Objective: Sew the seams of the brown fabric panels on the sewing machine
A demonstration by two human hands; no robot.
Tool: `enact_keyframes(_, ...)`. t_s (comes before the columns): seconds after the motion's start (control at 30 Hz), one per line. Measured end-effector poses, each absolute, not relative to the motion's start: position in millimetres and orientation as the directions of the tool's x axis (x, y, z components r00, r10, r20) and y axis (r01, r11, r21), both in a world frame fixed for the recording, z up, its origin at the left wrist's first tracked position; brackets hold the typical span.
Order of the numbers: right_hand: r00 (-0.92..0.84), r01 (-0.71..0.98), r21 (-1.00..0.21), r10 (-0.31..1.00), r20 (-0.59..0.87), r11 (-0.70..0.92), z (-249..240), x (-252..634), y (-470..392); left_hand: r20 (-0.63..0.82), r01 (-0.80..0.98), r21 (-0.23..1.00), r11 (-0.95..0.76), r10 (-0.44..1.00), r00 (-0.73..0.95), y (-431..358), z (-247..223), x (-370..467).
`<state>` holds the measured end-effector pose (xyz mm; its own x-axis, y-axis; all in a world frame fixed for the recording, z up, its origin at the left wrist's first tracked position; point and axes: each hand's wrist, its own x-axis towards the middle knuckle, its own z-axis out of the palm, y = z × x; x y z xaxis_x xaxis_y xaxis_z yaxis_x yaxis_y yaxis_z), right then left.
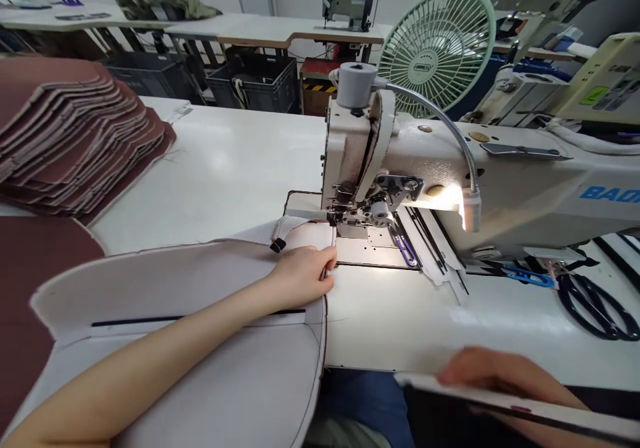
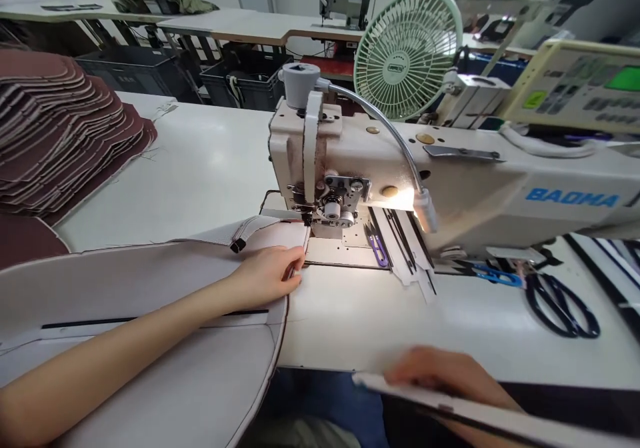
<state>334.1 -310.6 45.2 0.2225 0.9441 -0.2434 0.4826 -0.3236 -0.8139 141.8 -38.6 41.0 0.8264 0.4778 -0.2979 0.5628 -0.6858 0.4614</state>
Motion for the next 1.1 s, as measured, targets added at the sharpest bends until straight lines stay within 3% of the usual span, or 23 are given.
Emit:
enact_keyframes(0.07, 0.095, 0.632, -0.775, 0.991, 0.091, 0.011, 45.2, 330.1, -266.8, -0.274, 0.587, 0.471, -0.659, 0.523, 0.807, -37.0, 41.4, 139.9)
enact_keyframes(0.17, -0.087, 0.892, -0.367, 0.898, 0.432, 0.264, 28.9, 317.8, -206.6, -0.229, 0.570, 0.437, -0.696, 0.527, 0.819, -33.8, 41.7, 137.8)
enact_keyframes(0.27, -0.322, 0.932, 0.000, 0.827, 0.460, 0.363, 0.3, 297.8, -172.8, -0.102, 0.453, 0.468, -0.758, 0.463, 0.880, -28.9, 36.0, 135.9)
enact_keyframes(0.4, -0.461, 0.887, 0.211, 0.811, 0.359, 0.411, -21.4, 273.2, -160.1, 0.058, 0.279, 0.665, -0.693, 0.420, 0.905, -15.1, 24.1, 130.5)
enact_keyframes(0.5, -0.478, 0.876, 0.249, 0.814, 0.330, 0.413, -17.1, 265.9, -153.9, 0.024, 0.243, 0.797, -0.553, 0.431, 0.902, -4.2, 23.1, 127.7)
enact_keyframes(0.57, -0.471, 0.880, 0.239, 0.817, 0.332, 0.410, -12.2, 265.7, -148.2, -0.009, 0.256, 0.818, -0.516, 0.434, 0.901, -1.2, 27.0, 127.8)
enact_keyframes(0.83, -0.379, 0.925, 0.129, 0.837, 0.395, 0.358, -10.3, 265.0, -138.3, 0.010, 0.290, 0.572, -0.767, 0.359, 0.933, -14.4, 34.3, 133.5)
enact_keyframes(1.1, -0.376, 0.922, 0.096, 0.810, 0.449, 0.375, -9.5, 265.4, -138.8, 0.053, 0.263, 0.479, -0.838, 0.326, 0.944, -10.5, 29.5, 135.1)
